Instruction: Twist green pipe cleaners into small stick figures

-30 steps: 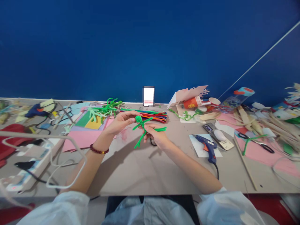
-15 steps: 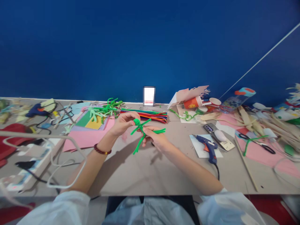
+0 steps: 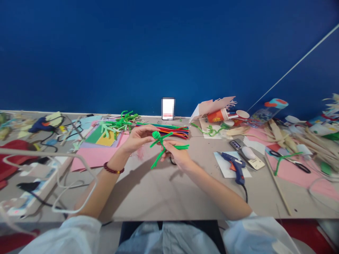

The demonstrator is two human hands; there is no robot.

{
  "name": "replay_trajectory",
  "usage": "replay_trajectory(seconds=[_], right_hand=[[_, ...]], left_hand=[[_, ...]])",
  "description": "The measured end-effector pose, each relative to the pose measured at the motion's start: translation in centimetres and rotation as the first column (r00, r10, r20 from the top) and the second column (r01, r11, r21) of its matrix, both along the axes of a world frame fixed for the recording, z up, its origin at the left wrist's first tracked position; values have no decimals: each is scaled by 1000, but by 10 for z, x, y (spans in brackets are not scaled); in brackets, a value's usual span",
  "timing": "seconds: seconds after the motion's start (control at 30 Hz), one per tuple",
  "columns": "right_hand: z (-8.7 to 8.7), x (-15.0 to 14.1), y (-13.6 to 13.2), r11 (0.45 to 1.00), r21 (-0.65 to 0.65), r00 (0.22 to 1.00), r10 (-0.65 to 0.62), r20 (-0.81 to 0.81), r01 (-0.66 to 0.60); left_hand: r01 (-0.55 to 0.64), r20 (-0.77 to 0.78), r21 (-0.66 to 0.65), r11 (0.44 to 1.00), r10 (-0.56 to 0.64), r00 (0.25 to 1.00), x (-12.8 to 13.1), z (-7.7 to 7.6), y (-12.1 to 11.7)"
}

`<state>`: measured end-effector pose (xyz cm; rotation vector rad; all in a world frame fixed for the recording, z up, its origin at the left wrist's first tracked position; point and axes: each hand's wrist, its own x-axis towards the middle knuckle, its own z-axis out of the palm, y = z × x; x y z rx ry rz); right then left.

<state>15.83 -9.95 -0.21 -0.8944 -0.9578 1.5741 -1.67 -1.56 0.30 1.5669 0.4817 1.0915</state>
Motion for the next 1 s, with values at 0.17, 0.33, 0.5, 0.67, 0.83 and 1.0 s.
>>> replay_trajectory(seconds=[0.17,0.33,0.5,0.67,0.83,1.0], right_hand=[[-3,-2,-2,999,33,998,-10,60,8],[-1,-3,-4,999,28,996,-33,84,31],[0,-2,-5,998,32,991,-51,127,47],[-1,-2,-3,995,40,990,-95,104,91],[-2,-4,0,990,12,990,-142,18,141],[-6,-1,3,991,-33,992,-128,-18,128]], left_hand=[[-67,-4,62,996,68,998,2,5,-1],[-48,-30,77,996,51,998,3,6,-3],[-70,-46,75,995,73,996,3,4,-3],[-51,-72,-18,999,50,996,5,3,-5],[-43,-33,-55,998,41,999,8,4,-6],[-137,-67,-50,989,133,989,5,9,-7]])
